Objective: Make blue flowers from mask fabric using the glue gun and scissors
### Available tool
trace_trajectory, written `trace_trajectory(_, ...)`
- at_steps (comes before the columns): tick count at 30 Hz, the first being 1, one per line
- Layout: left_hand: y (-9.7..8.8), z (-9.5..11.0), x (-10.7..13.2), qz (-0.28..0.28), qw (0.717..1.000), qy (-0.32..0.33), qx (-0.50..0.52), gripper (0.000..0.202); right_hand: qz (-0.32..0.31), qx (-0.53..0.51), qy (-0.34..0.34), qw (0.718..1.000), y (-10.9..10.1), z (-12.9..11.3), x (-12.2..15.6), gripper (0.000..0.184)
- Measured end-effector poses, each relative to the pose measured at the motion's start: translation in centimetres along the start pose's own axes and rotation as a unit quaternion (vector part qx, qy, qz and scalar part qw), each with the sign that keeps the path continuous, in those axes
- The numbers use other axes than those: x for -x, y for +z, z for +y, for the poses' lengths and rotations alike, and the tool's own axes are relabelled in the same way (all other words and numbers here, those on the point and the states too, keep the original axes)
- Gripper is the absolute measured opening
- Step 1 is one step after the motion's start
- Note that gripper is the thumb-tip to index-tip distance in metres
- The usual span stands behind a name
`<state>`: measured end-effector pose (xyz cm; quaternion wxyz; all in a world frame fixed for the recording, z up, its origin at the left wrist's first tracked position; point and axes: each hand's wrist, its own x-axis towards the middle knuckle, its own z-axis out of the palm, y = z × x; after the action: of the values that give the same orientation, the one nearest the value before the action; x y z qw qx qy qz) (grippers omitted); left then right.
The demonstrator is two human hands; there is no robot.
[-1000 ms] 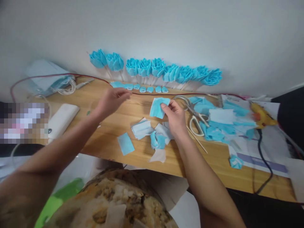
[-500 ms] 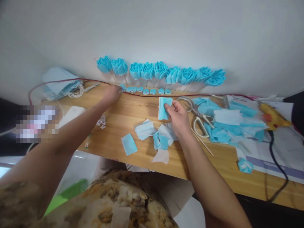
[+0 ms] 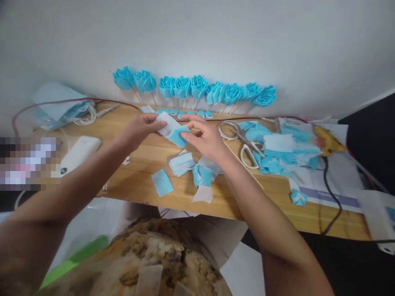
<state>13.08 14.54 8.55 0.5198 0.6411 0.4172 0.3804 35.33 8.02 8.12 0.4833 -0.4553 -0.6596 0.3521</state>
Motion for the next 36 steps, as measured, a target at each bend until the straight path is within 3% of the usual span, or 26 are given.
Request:
trace_trajectory(3, 1.2, 0.4, 0.2, -0.018, 0.999, 0.035, -0.035, 0.018, -0.029, 0.033, -0.015, 0.999, 0.6, -1.1, -1.3, 0.008)
trace_trajectory(6, 1.6, 0.6, 0.3, -0.042, 0.997, 0.054, -0.03, 0.022, -0.031, 0.03, -0.002, 0.999, 1.2, -0.8, -2.1, 0.009)
trace_trajectory(13, 1.0, 0.4, 0.5, -0.073, 0.993, -0.028, 0.086, 0.049, 0.012, 0.004, 0.016, 1.0, 2.1, 1.1, -2.6, 0.011)
trace_trajectory(15, 1.3, -0.1, 0.3, -0.061, 0.996, -0.017, 0.058, 0.038, 0.019, -0.002, 0.016, 1.0, 2.2, 1.4, -2.5, 0.016)
trace_trajectory(18, 1.7, -1.0, 0.1, -0.061, 0.998, -0.01, 0.018, 0.018, 0.017, 0.004, 0.038, 0.999, 2.0, 2.2, -2.2, 0.039)
trace_trajectory(20, 1.0, -1.5, -0.4, -0.071, 0.997, -0.016, -0.025, 0.01, 0.011, 0.021, 0.059, 0.998, 1.4, 3.2, -1.9, 0.035)
trace_trajectory(22, -0.8, -1.8, -1.3, -0.044, 0.992, -0.003, -0.117, 0.008, 0.03, 0.011, 0.078, 0.996, 0.5, 4.4, -1.5, 0.021)
trace_trajectory(24, -3.3, -2.2, -2.9, 0.035, 0.965, 0.031, -0.257, 0.011, 0.068, -0.03, 0.097, 0.993, -0.5, 5.4, -1.1, 0.018)
trace_trajectory(26, -5.9, -3.0, -4.8, 0.104, 0.907, 0.044, -0.405, 0.018, 0.105, -0.065, 0.107, 0.987, -1.2, 6.1, -0.8, 0.02)
trace_trajectory(27, -6.9, -3.4, -5.7, 0.11, 0.882, 0.039, -0.457, 0.022, 0.118, -0.073, 0.108, 0.984, -1.4, 6.3, -0.7, 0.022)
trace_trajectory(31, -8.4, -5.6, -8.2, 0.043, 0.825, 0.045, -0.562, 0.042, 0.124, -0.077, 0.1, 0.984, -1.6, 6.2, -0.5, 0.026)
trace_trajectory(36, -8.0, -7.2, -8.4, 0.023, 0.807, -0.014, -0.59, 0.046, 0.106, -0.081, 0.097, 0.986, -1.3, 6.2, -0.3, 0.028)
